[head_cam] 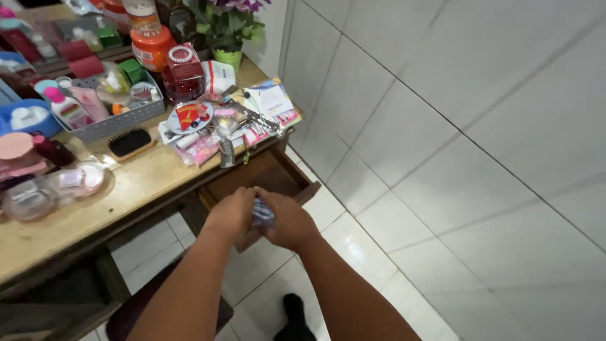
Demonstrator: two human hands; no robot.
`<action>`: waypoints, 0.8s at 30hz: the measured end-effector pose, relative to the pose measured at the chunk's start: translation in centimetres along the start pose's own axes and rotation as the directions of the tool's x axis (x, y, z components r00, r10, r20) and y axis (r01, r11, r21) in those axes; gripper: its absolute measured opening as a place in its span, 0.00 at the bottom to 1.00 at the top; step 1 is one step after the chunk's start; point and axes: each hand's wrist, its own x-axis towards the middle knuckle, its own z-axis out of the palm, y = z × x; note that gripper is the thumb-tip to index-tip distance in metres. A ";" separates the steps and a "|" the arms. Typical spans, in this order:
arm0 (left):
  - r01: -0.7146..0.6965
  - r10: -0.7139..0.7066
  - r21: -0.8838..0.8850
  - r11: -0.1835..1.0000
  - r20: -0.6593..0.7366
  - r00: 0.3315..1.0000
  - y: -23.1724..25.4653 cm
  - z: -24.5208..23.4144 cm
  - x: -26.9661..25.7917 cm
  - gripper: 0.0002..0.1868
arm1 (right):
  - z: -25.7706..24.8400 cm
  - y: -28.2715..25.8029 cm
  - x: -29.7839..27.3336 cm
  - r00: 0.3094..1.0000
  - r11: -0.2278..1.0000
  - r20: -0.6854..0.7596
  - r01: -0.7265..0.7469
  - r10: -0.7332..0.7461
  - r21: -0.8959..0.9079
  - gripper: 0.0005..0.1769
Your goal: The recorder is cleaning a wooden drawer with a damp cloth.
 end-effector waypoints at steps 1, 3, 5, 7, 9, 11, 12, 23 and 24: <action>0.021 -0.021 -0.007 1.000 -0.001 1.000 0.6 0.3 1.2 0.30 | 0.5 2.1 0.9 1.000 1.000 0.019 0.010 -0.011 0.004 0.43; 0.025 -0.027 -0.129 0.991 -0.013 1.000 2.2 1.1 4.3 0.37 | 0.9 6.9 3.1 0.980 0.986 0.109 -0.166 0.165 0.000 0.48; 0.072 -0.082 -0.141 0.987 -0.064 0.995 1.8 4.2 7.3 0.36 | -0.1 9.6 4.8 0.966 0.980 0.165 -0.198 0.199 -0.021 0.47; 0.119 -0.136 -0.143 0.982 -0.112 0.984 1.8 5.9 9.8 0.36 | -0.3 13.2 6.7 0.949 0.973 0.216 -0.228 0.230 -0.036 0.45; 0.281 -0.295 -0.155 0.947 -0.069 0.953 1.9 6.6 11.3 0.47 | 0.8 17.2 7.6 0.974 0.988 0.168 -0.144 0.150 -0.048 0.35; 0.339 -0.350 -0.147 0.929 -0.051 0.935 0.7 8.3 11.9 0.44 | -0.4 17.1 8.8 0.946 0.972 0.224 -0.228 0.234 -0.054 0.32; 0.370 -0.379 -0.129 0.920 -0.054 0.924 -0.2 8.8 12.4 0.41 | -0.9 17.0 9.9 0.917 0.949 0.245 -0.307 0.314 -0.069 0.29; 0.537 -0.532 -0.070 0.840 0.080 0.843 -7.9 18.4 14.0 0.25 | 8.0 26.9 13.8 0.990 0.989 0.043 0.137 -0.134 -0.064 0.48; 0.501 -0.501 -0.085 0.861 0.016 0.865 -8.7 20.0 14.2 0.23 | 9.3 28.0 13.7 0.989 0.982 0.017 0.147 -0.147 -0.118 0.46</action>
